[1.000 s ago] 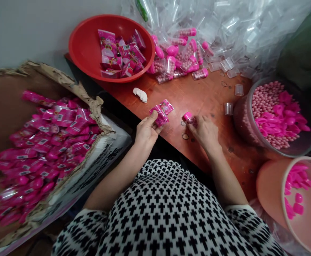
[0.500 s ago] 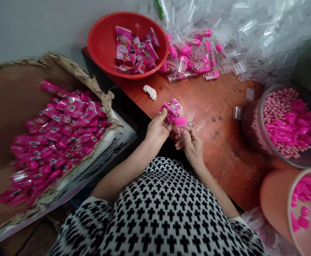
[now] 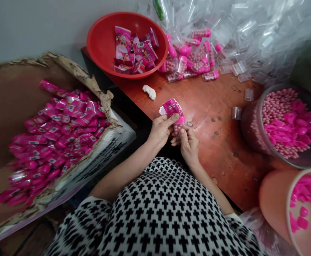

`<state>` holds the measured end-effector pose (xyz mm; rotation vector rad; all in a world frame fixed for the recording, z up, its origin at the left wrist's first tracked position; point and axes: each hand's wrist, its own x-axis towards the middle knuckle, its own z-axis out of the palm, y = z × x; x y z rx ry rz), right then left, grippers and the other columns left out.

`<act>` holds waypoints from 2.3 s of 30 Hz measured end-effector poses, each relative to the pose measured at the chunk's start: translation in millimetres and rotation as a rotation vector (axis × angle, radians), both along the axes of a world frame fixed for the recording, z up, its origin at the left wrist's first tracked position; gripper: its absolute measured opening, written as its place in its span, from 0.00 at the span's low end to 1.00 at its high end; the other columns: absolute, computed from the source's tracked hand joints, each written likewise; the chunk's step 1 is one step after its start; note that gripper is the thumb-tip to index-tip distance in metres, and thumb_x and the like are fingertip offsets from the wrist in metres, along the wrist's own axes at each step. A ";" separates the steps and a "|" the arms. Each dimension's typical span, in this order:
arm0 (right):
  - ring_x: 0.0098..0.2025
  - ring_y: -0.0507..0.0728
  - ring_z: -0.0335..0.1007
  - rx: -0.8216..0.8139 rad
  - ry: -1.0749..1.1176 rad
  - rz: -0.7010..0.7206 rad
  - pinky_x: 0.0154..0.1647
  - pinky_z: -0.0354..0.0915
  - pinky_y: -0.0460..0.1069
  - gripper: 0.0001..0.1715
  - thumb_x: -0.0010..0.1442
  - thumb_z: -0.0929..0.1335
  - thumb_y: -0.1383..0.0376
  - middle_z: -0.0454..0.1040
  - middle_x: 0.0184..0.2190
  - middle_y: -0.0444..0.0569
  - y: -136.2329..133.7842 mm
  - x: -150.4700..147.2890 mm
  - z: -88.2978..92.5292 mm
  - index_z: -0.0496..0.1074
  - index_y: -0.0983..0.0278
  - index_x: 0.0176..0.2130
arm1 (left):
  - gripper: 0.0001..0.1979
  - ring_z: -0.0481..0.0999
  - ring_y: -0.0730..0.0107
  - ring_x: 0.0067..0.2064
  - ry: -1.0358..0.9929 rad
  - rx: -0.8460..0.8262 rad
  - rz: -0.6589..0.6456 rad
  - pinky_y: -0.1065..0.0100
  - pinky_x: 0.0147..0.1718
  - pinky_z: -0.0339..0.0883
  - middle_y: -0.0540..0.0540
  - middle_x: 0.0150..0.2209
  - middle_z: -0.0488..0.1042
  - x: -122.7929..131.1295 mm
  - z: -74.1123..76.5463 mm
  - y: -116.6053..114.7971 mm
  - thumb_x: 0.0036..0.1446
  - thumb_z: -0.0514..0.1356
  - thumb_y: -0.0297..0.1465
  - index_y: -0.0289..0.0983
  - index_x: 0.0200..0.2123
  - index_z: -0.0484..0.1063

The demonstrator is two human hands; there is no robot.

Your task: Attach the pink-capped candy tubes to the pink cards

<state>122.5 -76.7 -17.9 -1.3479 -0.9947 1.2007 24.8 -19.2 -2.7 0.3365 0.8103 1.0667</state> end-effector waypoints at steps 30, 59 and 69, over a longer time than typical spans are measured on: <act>0.20 0.48 0.72 0.066 0.044 0.053 0.21 0.71 0.44 0.17 0.63 0.64 0.52 0.74 0.24 0.39 -0.7 0.5 -0.8 0.68 0.61 0.43 | 0.20 0.75 0.70 0.24 0.135 0.081 -0.066 0.71 0.21 0.67 0.43 0.26 0.77 -10.7 3.7 6.7 0.36 0.74 0.39 0.30 0.23 0.73; 0.19 0.47 0.67 0.075 -0.010 -0.015 0.18 0.67 0.43 0.18 0.63 0.63 0.50 0.73 0.25 0.40 2.1 13.2 -6.0 0.67 0.59 0.45 | 0.16 0.68 0.76 0.21 0.449 0.199 -0.047 0.72 0.21 0.61 0.51 0.18 0.70 -1.5 -9.0 4.2 0.41 0.72 0.40 0.35 0.17 0.73; 0.33 0.51 0.70 0.121 -0.218 -0.152 0.37 0.69 0.48 0.17 0.64 0.62 0.51 0.72 0.34 0.44 15.0 30.7 -3.3 0.67 0.60 0.44 | 0.19 0.67 0.77 0.22 0.361 0.406 -0.215 0.73 0.23 0.60 0.51 0.19 0.71 24.3 -3.3 31.7 0.45 0.69 0.44 0.34 0.19 0.72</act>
